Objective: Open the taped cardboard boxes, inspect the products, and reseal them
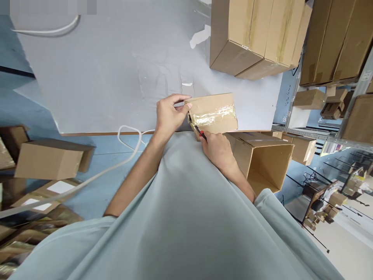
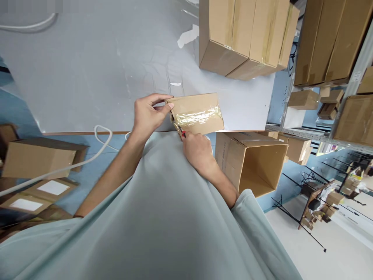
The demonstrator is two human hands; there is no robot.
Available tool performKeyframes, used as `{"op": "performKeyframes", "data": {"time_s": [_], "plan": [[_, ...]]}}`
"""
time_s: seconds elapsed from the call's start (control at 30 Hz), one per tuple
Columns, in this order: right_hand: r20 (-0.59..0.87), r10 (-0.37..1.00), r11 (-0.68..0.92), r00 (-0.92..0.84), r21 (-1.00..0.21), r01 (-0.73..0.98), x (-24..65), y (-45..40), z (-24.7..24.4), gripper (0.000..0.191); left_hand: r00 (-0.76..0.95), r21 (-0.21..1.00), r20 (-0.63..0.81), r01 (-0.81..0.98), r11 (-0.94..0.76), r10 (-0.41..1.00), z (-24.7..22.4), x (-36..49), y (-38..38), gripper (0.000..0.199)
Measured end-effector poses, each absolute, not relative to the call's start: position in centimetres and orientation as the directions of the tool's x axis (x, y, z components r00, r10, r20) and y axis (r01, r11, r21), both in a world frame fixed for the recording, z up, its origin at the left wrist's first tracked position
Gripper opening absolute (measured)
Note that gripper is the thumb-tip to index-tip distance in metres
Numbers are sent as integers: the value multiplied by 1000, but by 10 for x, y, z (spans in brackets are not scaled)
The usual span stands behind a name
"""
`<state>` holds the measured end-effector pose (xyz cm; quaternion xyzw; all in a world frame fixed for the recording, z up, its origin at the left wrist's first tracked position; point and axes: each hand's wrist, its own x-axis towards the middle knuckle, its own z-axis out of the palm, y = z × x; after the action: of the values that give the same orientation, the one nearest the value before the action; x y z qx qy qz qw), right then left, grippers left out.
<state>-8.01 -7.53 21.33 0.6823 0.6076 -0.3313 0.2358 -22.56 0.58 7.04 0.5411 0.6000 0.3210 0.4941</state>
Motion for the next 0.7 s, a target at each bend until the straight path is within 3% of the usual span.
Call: {"op": "performKeyframes", "data": {"time_s": [0.7], "plan": [[-716,693,-189,91,-58,980,-105,-56,202,38,90,920,-257,327,215,962,68,-225,10,27]]}}
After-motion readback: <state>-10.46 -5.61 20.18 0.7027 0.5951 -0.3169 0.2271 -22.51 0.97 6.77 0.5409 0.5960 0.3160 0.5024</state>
